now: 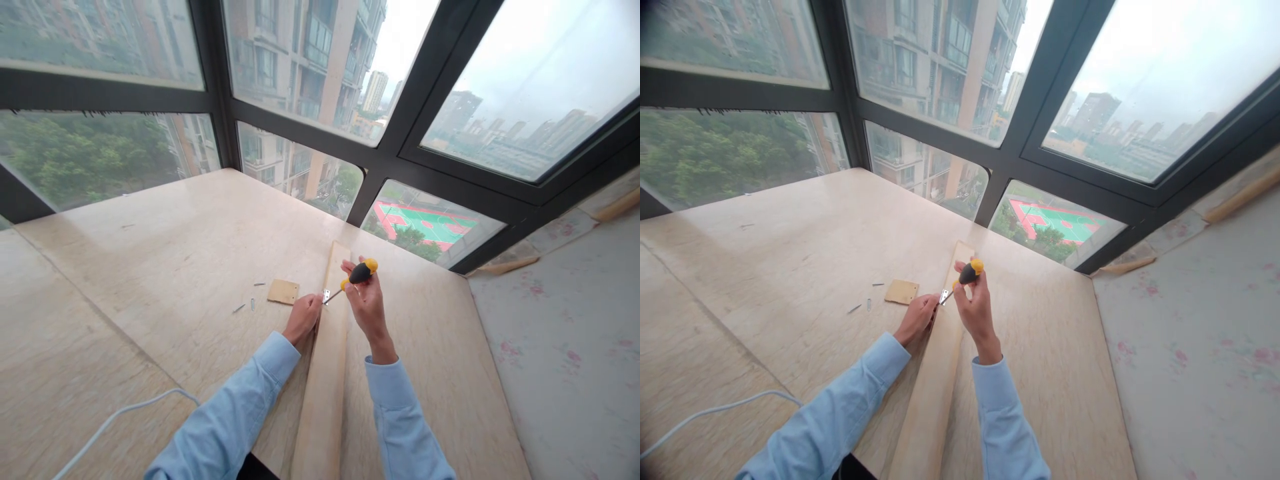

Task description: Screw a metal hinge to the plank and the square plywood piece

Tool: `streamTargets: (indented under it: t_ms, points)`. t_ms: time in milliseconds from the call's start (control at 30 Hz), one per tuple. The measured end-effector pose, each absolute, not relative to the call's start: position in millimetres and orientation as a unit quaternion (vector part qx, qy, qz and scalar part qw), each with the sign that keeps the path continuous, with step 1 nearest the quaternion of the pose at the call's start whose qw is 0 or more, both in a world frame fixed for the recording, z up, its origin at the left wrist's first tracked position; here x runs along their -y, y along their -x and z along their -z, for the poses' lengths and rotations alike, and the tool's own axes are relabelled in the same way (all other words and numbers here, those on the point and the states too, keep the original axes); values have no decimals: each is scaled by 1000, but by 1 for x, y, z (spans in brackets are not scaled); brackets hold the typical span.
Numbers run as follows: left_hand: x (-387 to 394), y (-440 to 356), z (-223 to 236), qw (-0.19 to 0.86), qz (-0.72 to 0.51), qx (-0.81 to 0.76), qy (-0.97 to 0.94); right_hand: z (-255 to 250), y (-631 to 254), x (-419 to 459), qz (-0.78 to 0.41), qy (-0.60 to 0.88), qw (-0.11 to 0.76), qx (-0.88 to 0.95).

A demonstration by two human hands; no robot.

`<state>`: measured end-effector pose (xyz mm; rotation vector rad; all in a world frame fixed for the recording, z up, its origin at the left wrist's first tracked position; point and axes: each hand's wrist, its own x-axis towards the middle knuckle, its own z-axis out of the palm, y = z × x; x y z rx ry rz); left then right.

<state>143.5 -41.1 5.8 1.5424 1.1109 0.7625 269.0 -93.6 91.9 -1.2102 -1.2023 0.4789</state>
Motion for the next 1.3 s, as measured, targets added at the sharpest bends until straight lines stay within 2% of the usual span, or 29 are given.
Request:
streamTargets:
  t_ms: [100,167,333,400,600,667,833,1067,1200,1300]
  points:
    - [41,-144,-6,520,-321,-464,-642,-93,-273,93,-127,602,592,521]
    - [41,-144,-5,520,-324,-461,-642,-93,-276,94,-117,626,586,501]
    - [40,-144,-3,521,-330,-456,-642,-91,-278,97,-250,543,635,489]
    - [40,-144,-2,522,-332,-458,-639,-89,-278,98,-261,524,637,501]
    - [41,-144,-2,528,-327,-465,-631,-88,-281,98,-103,647,587,476]
    - [40,-144,-2,530,-322,-466,-632,-89,-282,98,-122,644,600,458]
    - [39,-144,-1,524,-321,-465,-638,-90,-277,98,-269,539,649,465]
    - [40,-143,-2,523,-323,-459,-641,-85,-275,95,-132,616,621,466]
    - [40,-143,-2,518,-322,-458,-646,-80,-274,94,-203,568,685,408]
    - [40,-143,-3,507,-321,-461,-653,-77,-269,95,-242,525,692,432]
